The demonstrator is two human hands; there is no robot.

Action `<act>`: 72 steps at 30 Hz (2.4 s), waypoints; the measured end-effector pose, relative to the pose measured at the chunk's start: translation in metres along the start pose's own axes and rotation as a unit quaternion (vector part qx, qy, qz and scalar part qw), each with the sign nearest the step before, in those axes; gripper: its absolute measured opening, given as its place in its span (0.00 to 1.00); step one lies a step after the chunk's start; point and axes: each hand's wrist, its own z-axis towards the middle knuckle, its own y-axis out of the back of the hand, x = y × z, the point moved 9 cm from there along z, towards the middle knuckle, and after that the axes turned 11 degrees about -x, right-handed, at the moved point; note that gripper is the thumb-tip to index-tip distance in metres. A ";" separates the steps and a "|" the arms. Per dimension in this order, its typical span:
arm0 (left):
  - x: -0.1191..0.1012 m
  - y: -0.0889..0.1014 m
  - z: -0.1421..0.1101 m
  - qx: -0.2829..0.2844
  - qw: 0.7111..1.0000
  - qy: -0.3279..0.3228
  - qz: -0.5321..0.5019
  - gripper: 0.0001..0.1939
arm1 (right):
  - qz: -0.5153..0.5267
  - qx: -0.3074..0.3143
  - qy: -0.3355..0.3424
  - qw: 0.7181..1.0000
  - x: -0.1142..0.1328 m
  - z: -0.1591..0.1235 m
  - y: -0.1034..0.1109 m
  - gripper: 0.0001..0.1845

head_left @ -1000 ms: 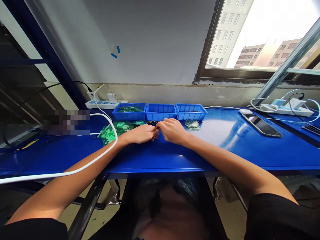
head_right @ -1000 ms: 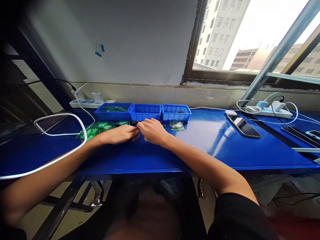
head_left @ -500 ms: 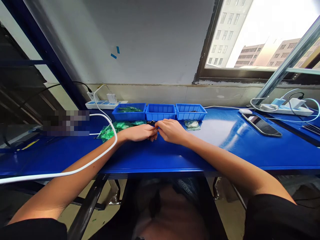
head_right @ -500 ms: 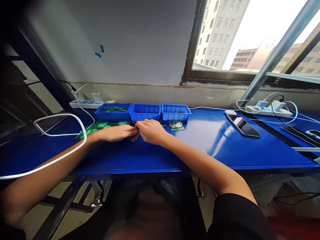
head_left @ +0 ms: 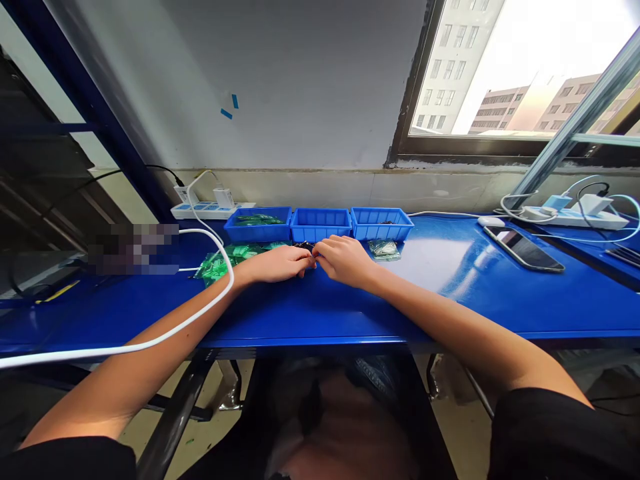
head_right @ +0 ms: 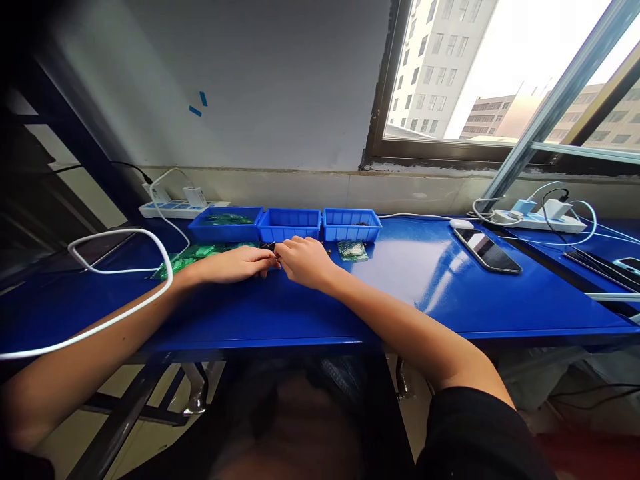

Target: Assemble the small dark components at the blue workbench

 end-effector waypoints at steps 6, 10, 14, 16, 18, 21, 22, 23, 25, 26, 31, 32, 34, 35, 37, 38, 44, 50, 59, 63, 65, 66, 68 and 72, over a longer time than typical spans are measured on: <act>0.005 0.003 0.003 -0.051 0.997 -0.001 0.056 0.19 | 0.012 -0.005 -0.029 0.999 -0.007 0.001 -0.004 0.10; 0.000 0.002 0.003 -0.035 0.999 0.001 0.024 0.19 | 0.017 -0.013 -0.038 0.999 -0.009 0.002 -0.003 0.12; -0.003 0.003 0.002 -0.034 0.999 -0.001 0.009 0.20 | 0.026 -0.022 -0.039 0.999 -0.009 0.002 -0.001 0.13; -0.004 0.003 0.002 -0.038 0.999 -0.007 0.013 0.20 | 0.028 -0.027 -0.044 0.998 -0.009 0.002 0.001 0.12; -0.003 0.004 0.002 -0.051 0.998 -0.008 0.024 0.20 | 0.028 -0.026 -0.049 0.998 -0.009 0.002 0.001 0.12; -0.001 0.006 0.002 -0.071 0.996 0.004 0.057 0.19 | 0.017 -0.012 -0.049 0.999 -0.008 0.002 0.000 0.13; 0.000 0.006 0.002 -0.074 0.995 0.014 0.072 0.19 | 0.009 -0.006 -0.047 0.999 -0.008 0.002 -0.001 0.13; 0.001 0.006 0.002 -0.076 0.993 0.025 0.085 0.19 | 0.001 0.001 -0.045 0.999 -0.007 0.002 -0.001 0.14; 0.002 0.006 0.001 -0.080 0.990 0.045 0.104 0.20 | -0.013 0.010 -0.041 0.999 -0.005 0.002 -0.002 0.14; 0.002 0.006 0.000 -0.080 0.989 0.052 0.108 0.20 | -0.016 0.011 -0.038 0.999 -0.005 0.002 -0.002 0.15; 0.003 0.008 0.001 -0.093 0.988 0.052 0.112 0.21 | -0.022 0.012 -0.024 0.999 -0.003 0.002 -0.003 0.13; 0.004 0.008 0.001 -0.097 0.988 0.052 0.110 0.21 | -0.027 0.014 -0.021 0.999 -0.003 0.002 -0.004 0.14; 0.006 0.008 0.001 -0.105 0.987 0.060 0.105 0.21 | -0.036 0.019 -0.016 0.999 -0.003 0.002 -0.005 0.14; 0.007 0.008 0.001 -0.109 0.986 0.066 0.104 0.21 | -0.040 0.022 -0.015 0.999 -0.003 0.002 -0.006 0.14; 0.009 0.009 0.001 -0.117 0.985 0.077 0.105 0.21 | -0.044 0.028 -0.014 0.999 -0.002 0.003 -0.007 0.14; 0.010 0.009 0.001 -0.121 0.984 0.082 0.106 0.21 | -0.046 0.031 -0.016 0.998 -0.002 0.003 -0.008 0.14; 0.012 0.011 0.001 -0.139 0.979 0.102 0.114 0.21 | -0.054 0.026 -0.074 0.995 -0.010 0.003 -0.005 0.16; 0.010 0.018 0.002 -0.184 0.976 0.081 0.084 0.17 | -0.046 0.031 -0.102 0.993 -0.013 0.001 -0.006 0.16; 0.007 0.027 0.001 -0.232 0.971 0.044 0.035 0.12 | -0.015 0.028 -0.127 0.991 -0.020 0.000 -0.006 0.16; 0.006 0.026 0.001 -0.224 0.973 0.045 0.044 0.13 | -0.001 0.024 -0.122 0.992 -0.019 0.000 -0.006 0.15; 0.006 0.026 0.000 -0.218 0.973 0.053 0.048 0.13 | 0.002 0.016 -0.119 0.993 -0.018 0.000 -0.004 0.14; 0.006 0.026 0.000 -0.214 0.974 0.059 0.052 0.14 | 0.004 0.010 -0.118 0.993 -0.018 0.000 -0.003 0.13; 0.007 0.026 0.000 -0.206 0.974 0.073 0.062 0.15 | 0.007 0.000 -0.115 0.993 -0.017 0.000 -0.001 0.13; 0.007 0.024 0.000 -0.192 0.976 0.077 0.070 0.16 | 0.008 -0.004 -0.108 0.994 -0.016 0.000 0.000 0.12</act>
